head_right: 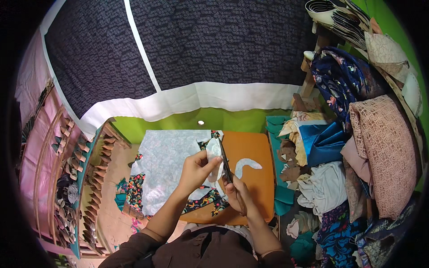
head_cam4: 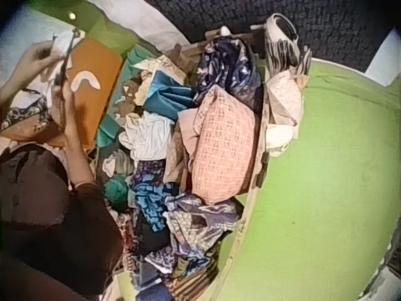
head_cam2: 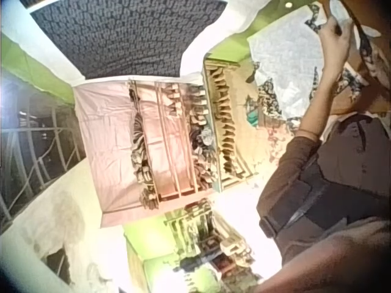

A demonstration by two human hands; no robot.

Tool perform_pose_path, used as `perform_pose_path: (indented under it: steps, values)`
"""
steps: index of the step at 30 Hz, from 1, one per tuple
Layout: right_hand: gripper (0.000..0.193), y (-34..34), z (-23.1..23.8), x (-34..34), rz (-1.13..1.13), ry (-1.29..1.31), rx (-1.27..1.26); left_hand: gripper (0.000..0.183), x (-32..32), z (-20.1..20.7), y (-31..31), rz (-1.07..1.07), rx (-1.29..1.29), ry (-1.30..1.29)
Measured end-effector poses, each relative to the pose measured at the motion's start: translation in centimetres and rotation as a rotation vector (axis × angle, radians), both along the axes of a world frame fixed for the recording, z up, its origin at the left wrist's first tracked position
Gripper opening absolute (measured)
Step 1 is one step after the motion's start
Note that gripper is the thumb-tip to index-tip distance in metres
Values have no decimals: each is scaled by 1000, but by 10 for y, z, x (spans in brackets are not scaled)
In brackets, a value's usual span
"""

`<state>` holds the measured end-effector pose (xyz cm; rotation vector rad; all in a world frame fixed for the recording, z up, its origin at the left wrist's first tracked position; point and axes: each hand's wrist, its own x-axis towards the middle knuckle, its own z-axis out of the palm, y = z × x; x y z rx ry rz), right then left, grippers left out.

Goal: Cutting out components from patterned fabric using scissors on a work table.

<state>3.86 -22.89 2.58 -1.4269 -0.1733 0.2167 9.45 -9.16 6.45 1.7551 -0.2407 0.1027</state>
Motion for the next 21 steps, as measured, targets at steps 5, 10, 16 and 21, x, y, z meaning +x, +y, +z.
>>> perform_pose_path:
  steps: [5,10,16,21]
  values:
    - [69,0,-2,0,23,-61,19,32,2,-3,4,-39,3,10]
    - [67,-8,-12,-1,0,-127,-98,31,2,-4,8,-94,130,-47]
    - [65,-9,-4,-1,28,-88,-68,30,-2,7,7,-123,134,58]
    - [65,-9,-3,-1,37,-85,-62,26,-3,12,4,-44,67,3]
